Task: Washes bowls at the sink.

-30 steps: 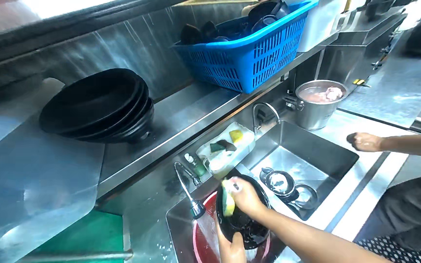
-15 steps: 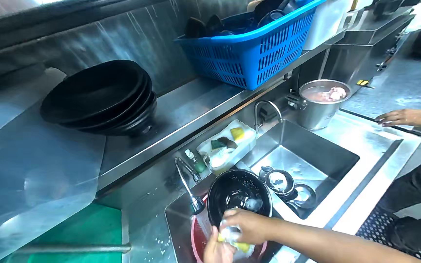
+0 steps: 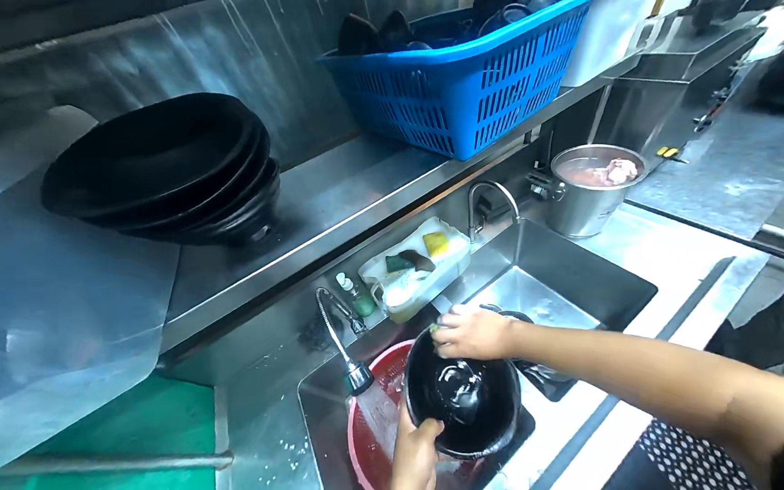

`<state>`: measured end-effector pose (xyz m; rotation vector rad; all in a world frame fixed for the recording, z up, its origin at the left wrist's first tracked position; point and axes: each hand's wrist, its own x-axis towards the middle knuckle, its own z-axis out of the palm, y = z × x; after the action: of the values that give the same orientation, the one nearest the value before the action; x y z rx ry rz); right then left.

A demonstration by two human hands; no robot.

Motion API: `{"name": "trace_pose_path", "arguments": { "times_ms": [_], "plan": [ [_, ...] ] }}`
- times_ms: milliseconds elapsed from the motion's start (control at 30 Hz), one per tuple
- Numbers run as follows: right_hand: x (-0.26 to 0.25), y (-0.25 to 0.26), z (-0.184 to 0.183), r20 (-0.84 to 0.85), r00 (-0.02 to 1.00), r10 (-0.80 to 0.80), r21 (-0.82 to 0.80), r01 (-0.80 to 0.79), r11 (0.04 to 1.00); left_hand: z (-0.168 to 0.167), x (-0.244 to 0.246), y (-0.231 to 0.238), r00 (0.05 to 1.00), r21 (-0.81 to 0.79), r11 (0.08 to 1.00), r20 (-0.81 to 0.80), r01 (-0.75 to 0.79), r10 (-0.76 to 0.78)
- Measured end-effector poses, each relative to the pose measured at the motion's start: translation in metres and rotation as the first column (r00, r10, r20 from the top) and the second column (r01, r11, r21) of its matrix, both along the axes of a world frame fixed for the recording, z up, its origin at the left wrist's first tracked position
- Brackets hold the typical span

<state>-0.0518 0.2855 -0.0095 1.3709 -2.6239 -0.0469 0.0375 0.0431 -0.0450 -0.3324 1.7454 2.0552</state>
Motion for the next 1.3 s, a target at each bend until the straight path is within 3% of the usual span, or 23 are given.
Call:
{"name": "trace_pose_path", "arguments": {
  "times_ms": [100, 167, 233, 300, 367, 433, 500, 533, 600, 667, 767, 867, 933, 967, 1033, 1100, 1167, 1200, 1233, 1300],
  "plan": [
    [-0.020, -0.001, 0.000, -0.173, 0.962, 0.210, -0.054, -0.223, 0.973, 0.005, -0.005, 0.002, 0.992, -0.140, 0.986, -0.078, 0.089, -0.101],
    [-0.015, 0.001, -0.006, -0.150, 0.981, 0.121, -0.040, -0.128, 0.991, 0.005, -0.007, 0.000, 0.985, -0.184, 0.981, -0.148, 0.061, -0.088],
    [0.004, -0.004, -0.024, 0.054, 0.990, -0.134, -0.021, 0.135, 0.991, 0.002, -0.009, -0.001, 0.983, -0.160, 0.986, -0.182, -0.050, 0.020],
    [0.030, -0.024, -0.046, 0.404, 0.835, -0.373, -0.023, 0.417, 0.909, -0.005, -0.013, -0.002, 0.969, -0.125, 0.982, -0.221, -0.142, 0.112],
    [0.057, -0.053, -0.057, 0.700, 0.588, -0.405, -0.040, 0.599, 0.800, -0.011, -0.016, -0.002, 0.962, -0.109, 0.977, -0.223, -0.184, 0.156],
    [0.067, -0.081, -0.054, 0.830, 0.489, -0.268, -0.159, 0.668, 0.727, -0.016, -0.015, 0.005, 0.966, -0.128, 0.972, -0.190, -0.199, 0.173],
    [0.059, -0.096, -0.049, 0.800, 0.576, -0.171, -0.368, 0.694, 0.619, -0.018, -0.010, 0.016, 0.971, -0.140, 0.972, -0.177, -0.187, 0.161],
    [0.047, -0.095, -0.046, 0.738, 0.639, -0.217, -0.428, 0.691, 0.583, -0.017, -0.006, 0.021, 0.972, -0.146, 0.973, -0.176, -0.181, 0.155],
    [0.024, -0.081, -0.051, 0.594, 0.689, -0.415, -0.399, 0.701, 0.592, -0.013, -0.003, 0.026, 0.966, -0.165, 0.969, -0.211, -0.186, 0.150],
    [0.023, -0.074, -0.067, 0.587, 0.614, -0.527, -0.263, 0.760, 0.594, -0.015, -0.004, 0.026, 0.936, -0.198, 0.955, -0.321, -0.218, 0.147],
    [0.053, -0.080, -0.073, 0.813, 0.485, -0.321, -0.181, 0.735, 0.654, -0.029, -0.018, 0.020, 0.875, -0.200, 0.933, -0.448, -0.299, 0.184],
    [0.086, -0.074, -0.059, 0.810, 0.544, -0.217, -0.280, 0.685, 0.673, -0.036, -0.037, 0.024, 0.847, -0.078, 0.872, -0.295, -0.482, 0.442],
    [0.109, -0.061, -0.063, 0.699, 0.654, -0.290, -0.441, 0.713, 0.545, -0.029, -0.053, 0.028, 0.809, 0.066, 0.821, -0.138, -0.568, 0.571],
    [0.117, -0.057, -0.070, 0.649, 0.689, -0.322, -0.554, 0.718, 0.421, -0.024, -0.060, 0.031, 0.799, 0.143, 0.798, -0.066, -0.586, 0.598],
    [0.123, -0.055, -0.077, 0.602, 0.717, -0.350, -0.717, 0.679, 0.158, -0.023, -0.065, 0.041, 0.840, 0.262, 0.801, 0.081, -0.538, 0.537],
    [0.119, -0.061, -0.063, 0.499, 0.799, -0.336, -0.840, 0.541, 0.039, -0.021, -0.057, 0.060, 0.903, 0.307, 0.850, 0.189, -0.428, 0.387],
    [0.107, -0.069, -0.035, 0.353, 0.854, -0.383, -0.912, 0.405, 0.063, -0.004, -0.036, 0.079, 0.945, 0.334, 0.894, 0.231, -0.300, 0.232],
    [0.098, -0.072, -0.018, 0.288, 0.844, -0.453, -0.919, 0.376, 0.116, 0.002, -0.024, 0.084, 0.967, 0.429, 0.876, 0.211, -0.220, 0.140],
    [0.087, -0.074, 0.002, 0.254, 0.809, -0.531, -0.901, 0.397, 0.174, -0.001, -0.016, 0.084, 0.978, 0.532, 0.832, 0.203, -0.158, 0.056],
    [0.064, -0.069, 0.045, 0.398, 0.715, -0.575, -0.771, 0.600, 0.214, -0.018, -0.015, 0.084, 0.949, 0.613, 0.773, 0.312, -0.163, -0.047]
  ]
}}
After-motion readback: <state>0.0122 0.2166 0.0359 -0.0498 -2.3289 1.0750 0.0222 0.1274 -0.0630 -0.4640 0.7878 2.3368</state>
